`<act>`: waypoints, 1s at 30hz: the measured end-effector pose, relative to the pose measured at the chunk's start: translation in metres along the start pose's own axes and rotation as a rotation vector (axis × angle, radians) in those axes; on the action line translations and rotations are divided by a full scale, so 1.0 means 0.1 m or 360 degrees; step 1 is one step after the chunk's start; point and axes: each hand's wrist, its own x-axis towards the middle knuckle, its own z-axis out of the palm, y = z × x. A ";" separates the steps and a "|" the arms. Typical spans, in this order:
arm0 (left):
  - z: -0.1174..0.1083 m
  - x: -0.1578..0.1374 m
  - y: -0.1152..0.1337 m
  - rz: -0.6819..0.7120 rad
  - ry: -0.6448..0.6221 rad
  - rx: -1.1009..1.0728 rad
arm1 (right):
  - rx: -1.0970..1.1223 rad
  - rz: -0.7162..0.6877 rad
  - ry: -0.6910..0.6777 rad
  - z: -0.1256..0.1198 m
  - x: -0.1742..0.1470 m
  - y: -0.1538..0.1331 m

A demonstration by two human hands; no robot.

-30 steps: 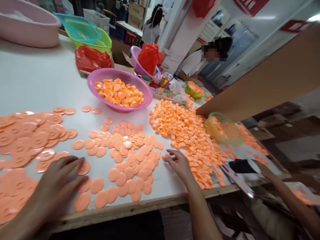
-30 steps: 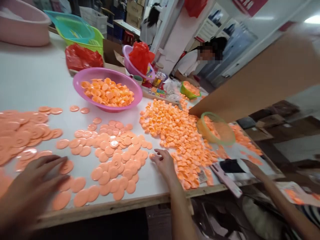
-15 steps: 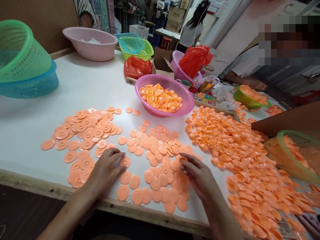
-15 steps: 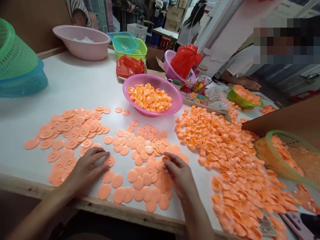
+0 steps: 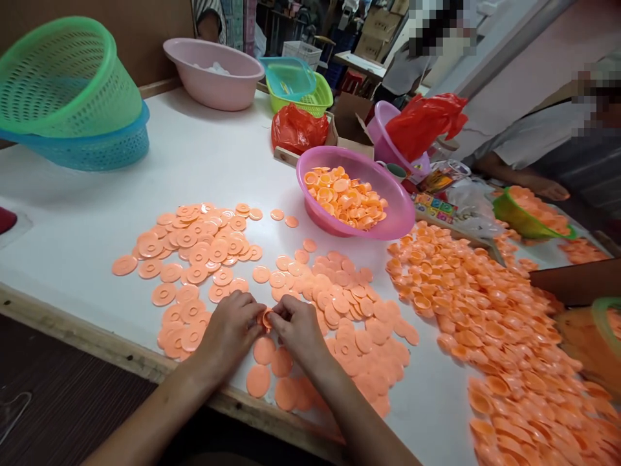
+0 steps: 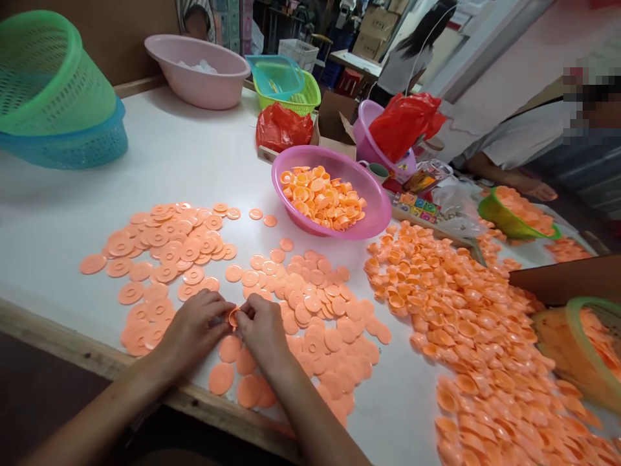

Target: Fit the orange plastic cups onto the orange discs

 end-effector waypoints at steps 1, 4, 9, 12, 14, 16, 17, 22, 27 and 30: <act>-0.01 0.01 0.00 -0.0006 -0.0004 -0.0008 | -0.0057 -0.0035 0.0005 0.00 0.00 -0.02; -0.09 0.03 0.01 -0.0065 -0.0044 -0.0187 | -0.0201 -0.0112 0.0010 -0.01 -0.02 -0.06; -0.15 0.11 0.10 -0.0465 -0.0126 -0.0560 | -0.0333 -0.0174 -0.0010 -0.02 0.00 -0.08; -0.07 0.12 0.15 -0.0530 0.0072 -0.0312 | -0.0381 -0.0193 -0.0020 -0.02 0.01 -0.11; -0.01 0.10 0.15 -0.0450 0.0146 -0.0222 | -0.0425 -0.0199 -0.0029 0.00 0.02 -0.12; 0.02 0.07 0.15 -0.0381 0.0169 -0.0208 | -0.0428 -0.0205 -0.0022 0.02 0.02 -0.13; 0.03 0.05 0.16 -0.0369 0.0172 -0.0194 | -0.0399 -0.0208 -0.0003 0.04 0.01 -0.12; -0.04 0.02 0.15 -0.0351 0.0080 -0.0187 | 0.0000 -0.0025 -0.0012 0.13 -0.08 -0.04; -0.25 0.01 -0.06 -0.0204 0.0292 -0.0016 | 0.0340 0.0054 -0.0105 -0.22 0.11 -0.19; -0.27 0.03 -0.13 -0.0223 0.0401 0.0598 | 0.0491 -0.0236 0.0272 -0.77 0.46 -0.55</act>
